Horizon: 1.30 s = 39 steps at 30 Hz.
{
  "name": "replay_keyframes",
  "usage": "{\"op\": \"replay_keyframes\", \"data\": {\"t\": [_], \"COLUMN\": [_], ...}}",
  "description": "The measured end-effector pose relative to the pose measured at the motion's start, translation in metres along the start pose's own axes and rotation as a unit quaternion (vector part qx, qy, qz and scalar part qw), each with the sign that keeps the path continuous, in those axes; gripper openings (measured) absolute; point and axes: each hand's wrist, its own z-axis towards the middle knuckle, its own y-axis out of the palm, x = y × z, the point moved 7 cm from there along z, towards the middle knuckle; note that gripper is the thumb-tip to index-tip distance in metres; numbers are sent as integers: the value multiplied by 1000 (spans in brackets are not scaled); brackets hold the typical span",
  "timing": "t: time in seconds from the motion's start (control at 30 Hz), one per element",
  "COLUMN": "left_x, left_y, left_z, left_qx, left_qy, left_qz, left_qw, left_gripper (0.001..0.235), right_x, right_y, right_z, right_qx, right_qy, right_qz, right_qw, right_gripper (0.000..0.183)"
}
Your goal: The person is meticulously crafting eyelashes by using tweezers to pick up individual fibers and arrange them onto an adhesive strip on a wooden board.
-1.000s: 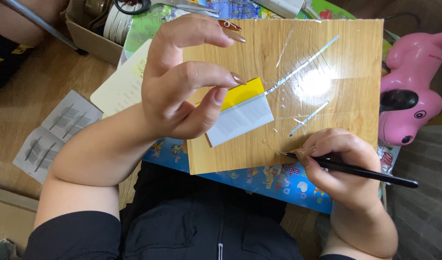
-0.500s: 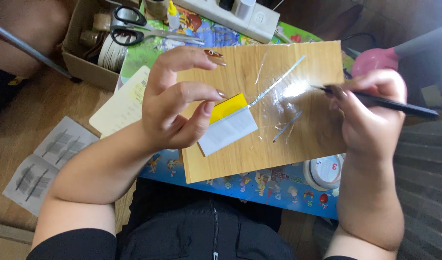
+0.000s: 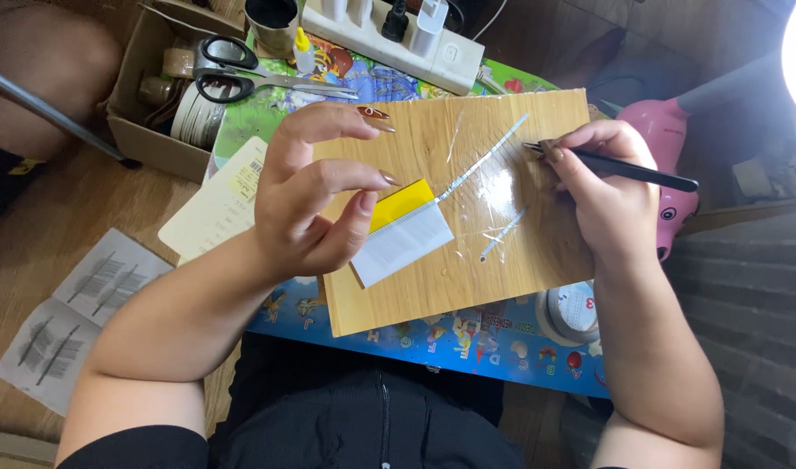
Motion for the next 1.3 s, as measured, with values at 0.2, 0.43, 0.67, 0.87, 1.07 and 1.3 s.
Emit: {"op": "replay_keyframes", "data": {"t": [0.2, 0.43, 0.67, 0.87, 1.07, 1.3], "left_x": [1, -25, -91, -109, -117, -120], "left_y": [0, -17, -25, -19, -16, -15], "left_z": [0, 7, -10, -15, -19, -19], "left_qx": [-1, 74, 169, 150, 138, 125], "left_qy": [4, -11, -105, -172, -214, -230], "left_qz": [16, 56, -36, -72, -85, -80], "left_qw": [1000, 996, 979, 971, 963, 962], "left_gripper": [11, 14, 15, 13, 16, 19], "right_x": [-1, 32, 42, 42, 39, 29], "right_y": [-5, -22, -18, -18, -16, -16], "right_z": [-2, 2, 3, 5, 6, -1], "right_qx": [19, 42, -7, -10, -20, 0], "right_qy": [-10, 3, 47, 32, 24, 28], "right_qz": [56, 221, 235, 194, 192, 160], "right_qw": [998, 974, 971, 980, 981, 987], "right_gripper": [22, 20, 6, 9, 10, 11]}}
